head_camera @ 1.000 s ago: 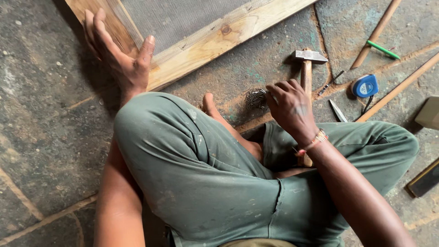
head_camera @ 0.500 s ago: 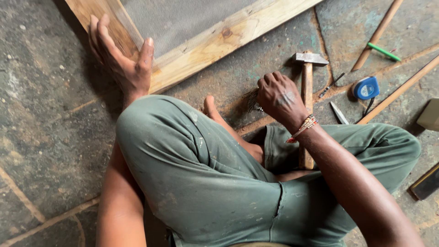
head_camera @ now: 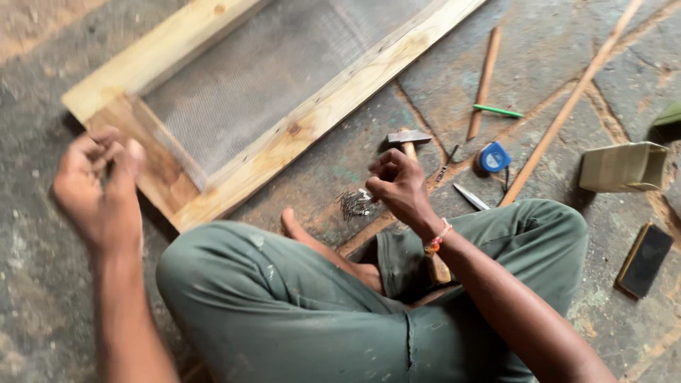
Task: The person sits on the floor and uses a hammer to drive nails into a wooden frame, securing a metal mesh screen to it. The person repeatedly picks up nails and hammers them along the edges of the frame.
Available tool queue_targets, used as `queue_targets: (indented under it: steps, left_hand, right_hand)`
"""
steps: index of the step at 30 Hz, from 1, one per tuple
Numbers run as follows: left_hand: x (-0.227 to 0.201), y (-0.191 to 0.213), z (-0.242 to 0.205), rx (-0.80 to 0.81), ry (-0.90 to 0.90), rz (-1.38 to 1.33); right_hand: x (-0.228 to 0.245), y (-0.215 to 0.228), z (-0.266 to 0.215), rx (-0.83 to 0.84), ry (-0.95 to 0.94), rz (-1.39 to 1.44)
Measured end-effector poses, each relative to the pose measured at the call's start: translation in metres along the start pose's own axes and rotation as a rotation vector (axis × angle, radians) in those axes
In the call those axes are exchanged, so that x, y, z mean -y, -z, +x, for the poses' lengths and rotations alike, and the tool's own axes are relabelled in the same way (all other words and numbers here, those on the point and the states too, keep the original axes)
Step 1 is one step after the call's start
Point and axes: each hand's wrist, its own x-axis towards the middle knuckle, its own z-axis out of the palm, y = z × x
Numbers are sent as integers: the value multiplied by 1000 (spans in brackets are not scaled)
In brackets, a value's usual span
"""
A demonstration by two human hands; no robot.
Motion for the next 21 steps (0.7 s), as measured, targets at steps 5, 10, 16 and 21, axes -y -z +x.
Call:
queue_targets:
  steps: [5,10,16,21]
  left_hand:
    - [-109,-53,-82,332,-360,248]
    - [-146,-102,-109,601,-274,55]
    - [-146,-99,-118,583,-45,-81]
    - [-125,-82,-107,447,-109,-137]
  right_hand:
    - [37,-3,-34,194,-76,493]
    - [58,-7,-78,348,-120,869]
    - [71,-14,-94,382,-219,896]
    - [61,-9,-93,226,-104,437]
